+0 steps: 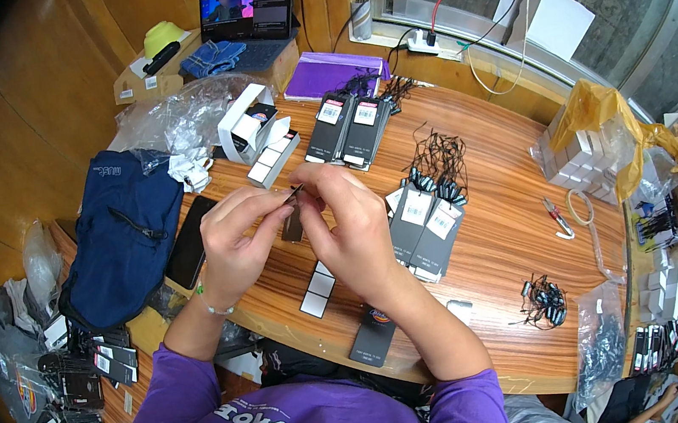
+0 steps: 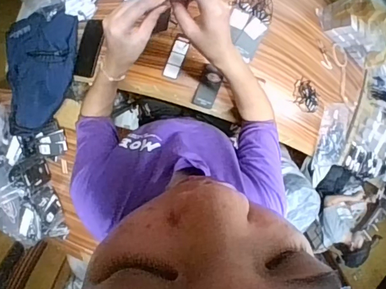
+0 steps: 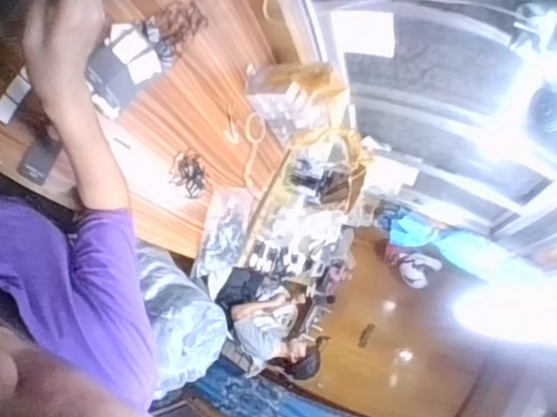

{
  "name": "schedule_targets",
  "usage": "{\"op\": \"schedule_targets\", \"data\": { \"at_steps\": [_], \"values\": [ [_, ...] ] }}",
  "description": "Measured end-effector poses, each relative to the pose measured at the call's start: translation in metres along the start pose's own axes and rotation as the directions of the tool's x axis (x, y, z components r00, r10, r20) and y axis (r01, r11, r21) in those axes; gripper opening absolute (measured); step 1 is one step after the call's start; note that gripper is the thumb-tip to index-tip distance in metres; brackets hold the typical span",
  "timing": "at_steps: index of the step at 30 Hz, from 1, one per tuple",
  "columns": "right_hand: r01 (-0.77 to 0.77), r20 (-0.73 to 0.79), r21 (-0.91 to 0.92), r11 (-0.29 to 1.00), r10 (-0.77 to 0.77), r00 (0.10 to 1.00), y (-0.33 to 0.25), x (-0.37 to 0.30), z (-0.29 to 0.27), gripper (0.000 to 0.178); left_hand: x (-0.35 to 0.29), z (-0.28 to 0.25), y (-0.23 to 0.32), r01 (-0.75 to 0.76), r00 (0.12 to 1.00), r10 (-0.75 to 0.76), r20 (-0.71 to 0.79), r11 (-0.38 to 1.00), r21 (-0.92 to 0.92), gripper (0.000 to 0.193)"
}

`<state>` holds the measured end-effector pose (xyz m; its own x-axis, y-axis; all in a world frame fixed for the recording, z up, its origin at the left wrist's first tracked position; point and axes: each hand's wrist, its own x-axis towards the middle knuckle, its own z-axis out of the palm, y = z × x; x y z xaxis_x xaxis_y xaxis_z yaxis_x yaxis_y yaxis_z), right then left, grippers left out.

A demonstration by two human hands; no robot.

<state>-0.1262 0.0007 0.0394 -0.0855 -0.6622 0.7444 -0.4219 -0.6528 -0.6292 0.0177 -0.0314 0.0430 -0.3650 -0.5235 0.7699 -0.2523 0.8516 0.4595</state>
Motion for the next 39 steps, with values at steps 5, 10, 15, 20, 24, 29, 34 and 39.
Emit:
{"op": "schedule_targets", "data": {
  "at_steps": [5, 10, 15, 20, 24, 29, 34, 39],
  "values": [
    [-0.241, 0.08, 0.189, 0.952, 0.229, 0.97, 0.001, 0.0, -0.001, 0.022, 0.002, -0.005, -0.007, -0.159, 0.986, 0.167, -0.019, 0.963, 0.217, 0.021],
    [-0.492, 0.253, 0.384, 0.781, 0.424, 0.87, 0.0, 0.004, -0.007, 0.02, -0.002, -0.008, -0.011, -0.25, 0.957, 0.29, -0.027, 0.866, 0.433, 0.024],
    [-0.523, 0.287, 0.425, 0.739, 0.438, 0.852, 0.006, 0.002, -0.006, 0.013, -0.001, -0.009, -0.008, -0.309, 0.944, 0.328, 0.048, 0.819, 0.484, 0.022],
    [-0.44, -0.007, 0.433, 0.787, 0.492, 0.871, 0.017, 0.001, -0.007, 0.015, 0.001, -0.009, -0.009, -0.322, 0.945, 0.318, 0.073, 0.874, 0.363, 0.018],
    [-0.107, -0.192, 0.801, 0.589, 0.422, 0.886, 0.016, 0.014, -0.019, 0.011, -0.002, 0.001, -0.016, -0.185, 0.981, 0.186, -0.045, 0.982, 0.038, 0.022],
    [-0.097, -0.079, 0.854, 0.511, 0.312, 0.947, 0.012, 0.015, -0.029, 0.011, -0.006, 0.01, -0.018, -0.092, 0.996, 0.093, 0.005, 0.986, -0.139, 0.019],
    [-0.154, 0.063, 0.961, 0.23, 0.361, 0.93, 0.009, 0.013, -0.027, 0.011, -0.005, 0.01, -0.015, 0.103, 0.979, -0.055, 0.195, 0.964, -0.246, 0.017],
    [-0.134, 0.169, 0.985, -0.108, 0.46, 0.872, 0.007, 0.007, -0.018, 0.008, -0.006, 0.021, -0.007, 0.149, 0.962, -0.09, 0.26, 0.965, -0.217, 0.028]
  ]
}}
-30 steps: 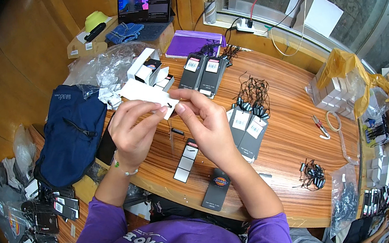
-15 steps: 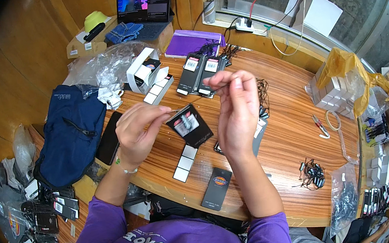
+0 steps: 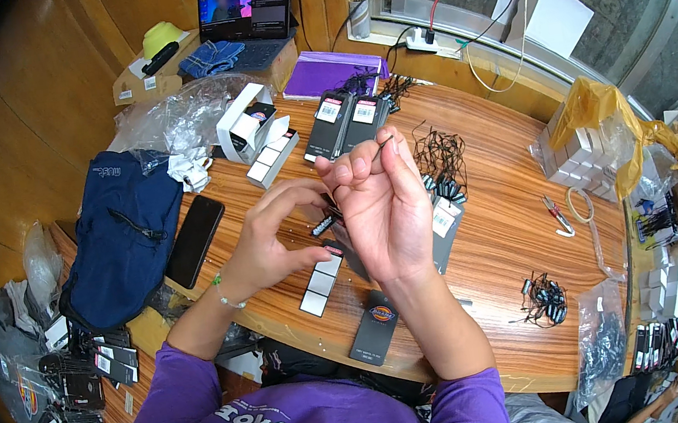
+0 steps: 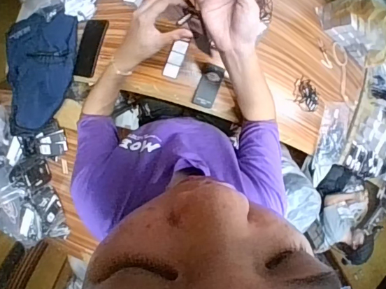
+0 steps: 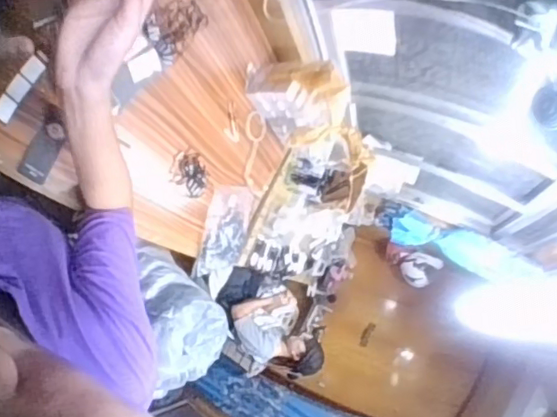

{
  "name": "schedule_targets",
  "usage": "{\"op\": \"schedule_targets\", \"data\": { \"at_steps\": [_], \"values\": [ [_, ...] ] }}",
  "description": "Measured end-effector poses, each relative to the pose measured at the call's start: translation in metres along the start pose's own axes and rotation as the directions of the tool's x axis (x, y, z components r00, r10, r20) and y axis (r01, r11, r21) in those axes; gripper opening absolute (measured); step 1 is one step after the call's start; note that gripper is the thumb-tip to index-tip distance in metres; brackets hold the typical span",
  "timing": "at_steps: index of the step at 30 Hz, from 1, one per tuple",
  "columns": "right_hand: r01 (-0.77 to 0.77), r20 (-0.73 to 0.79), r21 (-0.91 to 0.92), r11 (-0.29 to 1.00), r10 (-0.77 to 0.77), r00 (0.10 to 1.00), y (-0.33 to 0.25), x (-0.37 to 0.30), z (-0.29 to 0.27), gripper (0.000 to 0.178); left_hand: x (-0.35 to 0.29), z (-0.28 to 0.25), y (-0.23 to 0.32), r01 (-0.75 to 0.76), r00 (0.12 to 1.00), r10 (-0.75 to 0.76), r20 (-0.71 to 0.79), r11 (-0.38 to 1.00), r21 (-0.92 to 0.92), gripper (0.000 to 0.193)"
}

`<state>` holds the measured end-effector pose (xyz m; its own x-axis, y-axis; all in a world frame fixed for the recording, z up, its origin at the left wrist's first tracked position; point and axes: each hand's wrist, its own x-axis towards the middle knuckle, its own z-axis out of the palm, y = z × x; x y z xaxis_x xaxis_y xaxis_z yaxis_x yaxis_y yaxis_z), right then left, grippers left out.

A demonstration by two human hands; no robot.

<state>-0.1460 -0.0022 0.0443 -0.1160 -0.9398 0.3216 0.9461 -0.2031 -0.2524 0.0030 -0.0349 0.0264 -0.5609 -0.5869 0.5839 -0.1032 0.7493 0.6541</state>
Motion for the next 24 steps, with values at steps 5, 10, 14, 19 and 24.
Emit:
{"op": "schedule_targets", "data": {
  "at_steps": [5, 10, 14, 19, 24],
  "values": [
    [-0.034, 0.003, 0.079, 0.996, 0.034, 0.999, 0.0, -0.001, 0.0, 0.008, -0.001, 0.005, -0.006, -0.034, 0.996, 0.043, -0.076, 0.993, 0.111, 0.024],
    [-0.005, 0.037, -0.073, 0.997, 0.008, 0.999, -0.007, 0.001, 0.002, 0.009, -0.002, -0.002, -0.004, 0.091, 0.99, -0.099, -0.097, 0.992, -0.087, 0.017],
    [0.073, 0.124, -0.585, 0.808, 0.0, 0.992, -0.015, 0.0, 0.006, 0.01, -0.002, -0.011, -0.007, 0.013, 0.972, -0.049, -0.228, 0.988, -0.156, 0.017],
    [0.08, 0.117, -0.856, 0.511, 0.04, 0.992, -0.01, -0.002, 0.011, 0.016, -0.003, -0.023, -0.002, 0.069, 0.969, -0.126, -0.213, 0.964, -0.259, 0.017],
    [0.13, 0.156, -0.964, 0.233, 0.094, 0.983, -0.001, -0.006, 0.011, 0.022, -0.006, -0.02, -0.003, 0.123, 0.934, -0.277, -0.227, 0.844, -0.523, 0.014]
  ]
}}
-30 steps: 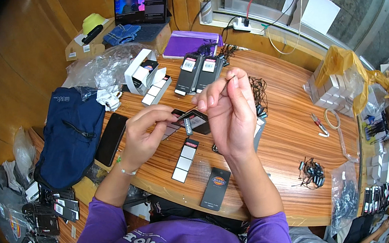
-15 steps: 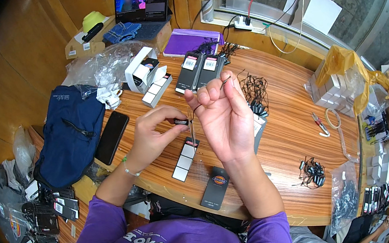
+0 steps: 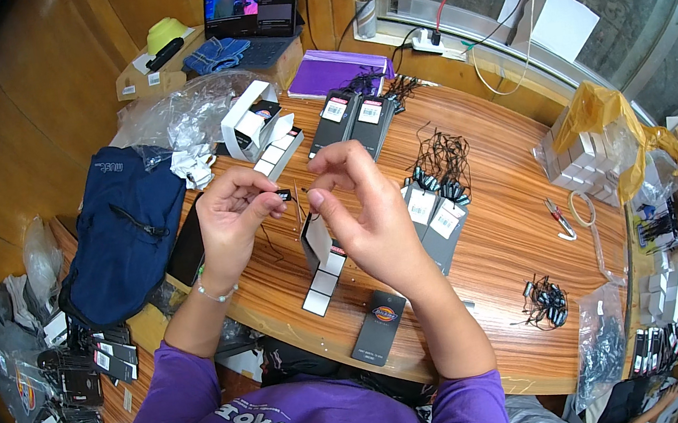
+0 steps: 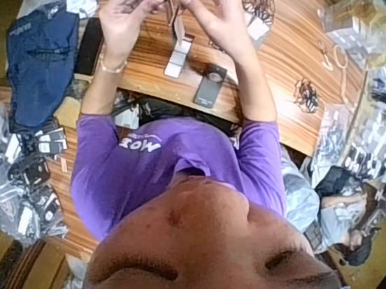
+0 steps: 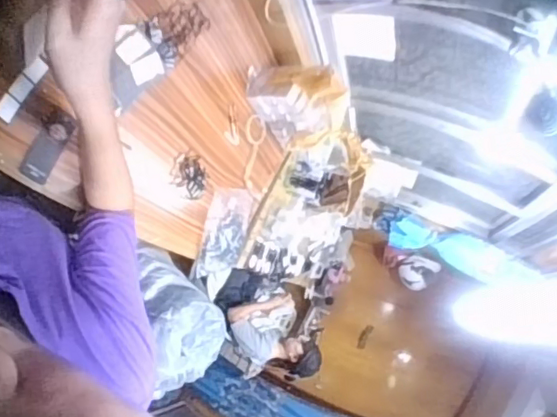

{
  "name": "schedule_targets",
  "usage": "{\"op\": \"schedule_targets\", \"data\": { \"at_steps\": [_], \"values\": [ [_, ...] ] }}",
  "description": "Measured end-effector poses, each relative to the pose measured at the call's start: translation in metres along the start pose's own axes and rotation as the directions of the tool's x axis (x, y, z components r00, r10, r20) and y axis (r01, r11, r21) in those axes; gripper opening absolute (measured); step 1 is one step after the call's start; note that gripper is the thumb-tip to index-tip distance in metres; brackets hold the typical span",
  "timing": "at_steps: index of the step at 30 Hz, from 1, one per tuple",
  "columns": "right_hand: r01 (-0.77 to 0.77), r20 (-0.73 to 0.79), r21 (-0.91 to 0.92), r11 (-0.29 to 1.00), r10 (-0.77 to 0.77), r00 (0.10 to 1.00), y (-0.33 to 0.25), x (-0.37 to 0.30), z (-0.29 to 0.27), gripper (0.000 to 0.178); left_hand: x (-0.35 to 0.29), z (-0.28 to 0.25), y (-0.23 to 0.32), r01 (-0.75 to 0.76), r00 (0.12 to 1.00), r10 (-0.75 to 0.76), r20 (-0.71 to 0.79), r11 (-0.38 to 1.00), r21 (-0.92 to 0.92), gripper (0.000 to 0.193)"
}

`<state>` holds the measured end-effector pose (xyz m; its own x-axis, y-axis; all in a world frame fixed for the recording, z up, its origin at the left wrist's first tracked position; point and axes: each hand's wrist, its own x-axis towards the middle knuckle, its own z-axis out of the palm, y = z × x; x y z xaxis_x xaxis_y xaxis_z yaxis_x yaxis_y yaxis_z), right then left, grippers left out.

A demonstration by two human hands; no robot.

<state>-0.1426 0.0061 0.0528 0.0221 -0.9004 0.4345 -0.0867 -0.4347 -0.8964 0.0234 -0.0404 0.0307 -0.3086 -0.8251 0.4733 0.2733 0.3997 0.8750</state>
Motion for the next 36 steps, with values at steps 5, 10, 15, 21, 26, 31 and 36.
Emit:
{"op": "schedule_targets", "data": {
  "at_steps": [5, 10, 15, 21, 26, 31, 36],
  "values": [
    [0.074, 0.011, -0.144, 0.987, -0.073, 0.997, 0.005, -0.001, 0.003, 0.02, 0.0, 0.001, 0.002, 0.01, 1.0, -0.01, 0.017, 1.0, 0.006, 0.011],
    [0.07, 0.018, -0.188, 0.98, -0.068, 0.998, 0.006, -0.001, 0.003, 0.02, -0.001, 0.001, 0.001, 0.003, 1.0, -0.003, 0.023, 1.0, 0.024, 0.01],
    [0.02, 0.09, -0.184, 0.983, -0.004, 0.996, 0.004, -0.001, 0.0, 0.019, -0.001, -0.001, 0.002, 0.04, 0.997, -0.044, 0.064, 0.997, 0.063, 0.009],
    [-0.117, 0.19, -0.115, 0.986, 0.137, 0.972, -0.004, 0.0, -0.004, 0.02, 0.0, -0.003, 0.011, 0.19, 0.968, -0.203, 0.146, 0.977, 0.096, 0.006],
    [-0.105, 0.189, 0.085, 0.991, 0.087, 0.978, 0.003, 0.001, -0.004, 0.022, -0.002, -0.003, 0.011, 0.2, 0.965, -0.2, 0.168, 0.98, 0.018, 0.006],
    [0.026, 0.226, 0.135, 0.991, -0.057, 0.972, 0.011, 0.007, -0.008, 0.025, -0.002, -0.004, 0.011, 0.227, 0.961, -0.204, 0.186, 0.967, -0.112, 0.005],
    [-0.111, 0.276, 0.41, 0.905, -0.007, 0.961, 0.025, 0.006, -0.001, 0.03, -0.004, -0.002, 0.012, 0.246, 0.958, -0.208, 0.198, 0.949, -0.195, 0.006]
  ]
}}
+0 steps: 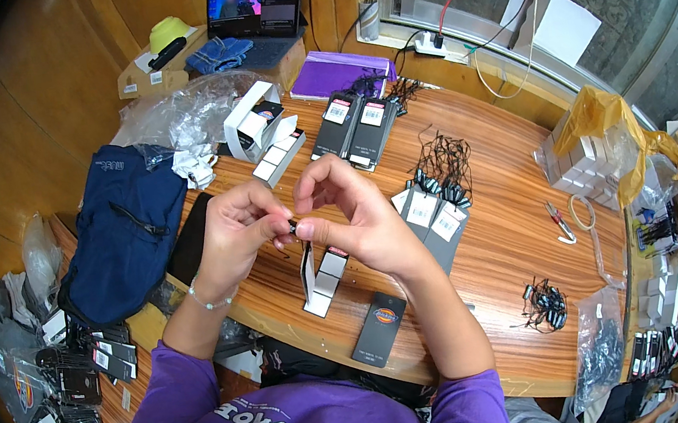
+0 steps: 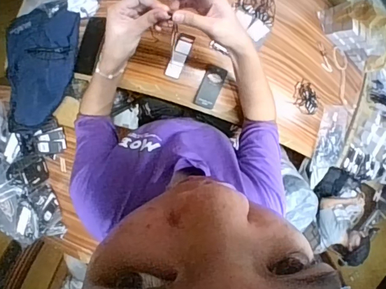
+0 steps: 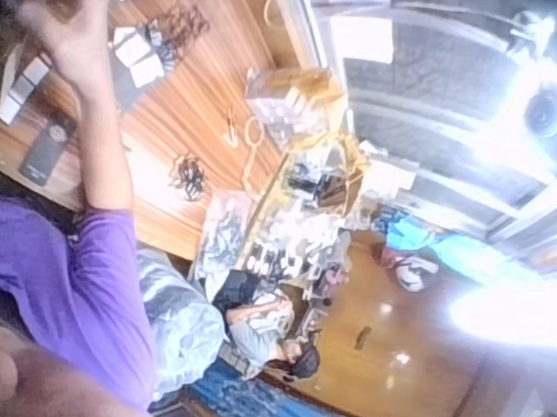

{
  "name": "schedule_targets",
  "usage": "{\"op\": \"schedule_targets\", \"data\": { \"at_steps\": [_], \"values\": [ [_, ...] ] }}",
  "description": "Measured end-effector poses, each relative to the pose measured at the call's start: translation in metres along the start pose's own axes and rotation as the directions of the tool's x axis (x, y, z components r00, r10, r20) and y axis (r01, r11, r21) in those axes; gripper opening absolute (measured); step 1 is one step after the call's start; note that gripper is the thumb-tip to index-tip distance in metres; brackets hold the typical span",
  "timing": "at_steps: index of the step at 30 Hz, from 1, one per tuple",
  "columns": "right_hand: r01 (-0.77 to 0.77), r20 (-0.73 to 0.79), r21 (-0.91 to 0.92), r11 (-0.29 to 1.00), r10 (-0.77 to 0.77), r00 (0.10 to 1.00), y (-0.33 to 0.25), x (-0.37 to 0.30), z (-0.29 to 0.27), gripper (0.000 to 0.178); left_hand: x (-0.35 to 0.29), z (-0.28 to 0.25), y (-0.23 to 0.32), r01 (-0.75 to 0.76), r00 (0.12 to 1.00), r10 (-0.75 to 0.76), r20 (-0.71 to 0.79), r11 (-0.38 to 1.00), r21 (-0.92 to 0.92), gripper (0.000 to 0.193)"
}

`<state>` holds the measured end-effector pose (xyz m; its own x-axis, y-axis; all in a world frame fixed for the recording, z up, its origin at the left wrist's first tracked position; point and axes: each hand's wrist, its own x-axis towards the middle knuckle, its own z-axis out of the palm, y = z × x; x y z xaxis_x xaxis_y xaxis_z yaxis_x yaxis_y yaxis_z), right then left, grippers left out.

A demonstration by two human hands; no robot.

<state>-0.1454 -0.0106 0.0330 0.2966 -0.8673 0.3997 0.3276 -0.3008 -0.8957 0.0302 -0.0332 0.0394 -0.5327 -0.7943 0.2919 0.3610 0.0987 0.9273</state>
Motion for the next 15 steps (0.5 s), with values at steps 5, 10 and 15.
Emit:
{"op": "schedule_targets", "data": {
  "at_steps": [5, 10, 15],
  "values": [
    [-0.027, 0.045, 0.02, 0.999, 0.026, 0.999, -0.003, -0.002, 0.002, 0.03, -0.006, 0.003, 0.001, -0.008, 1.0, 0.008, 0.014, 1.0, -0.001, 0.007],
    [0.015, 0.024, -0.112, 0.994, -0.012, 1.0, -0.005, 0.0, -0.002, 0.025, -0.003, 0.006, -0.001, -0.056, 0.997, 0.059, -0.039, 0.996, 0.069, 0.007],
    [-0.016, 0.032, -0.245, 0.969, 0.025, 0.999, 0.001, 0.004, -0.01, 0.022, 0.007, -0.004, -0.009, -0.117, 0.986, 0.134, -0.103, 0.981, 0.158, 0.007]
  ]
}}
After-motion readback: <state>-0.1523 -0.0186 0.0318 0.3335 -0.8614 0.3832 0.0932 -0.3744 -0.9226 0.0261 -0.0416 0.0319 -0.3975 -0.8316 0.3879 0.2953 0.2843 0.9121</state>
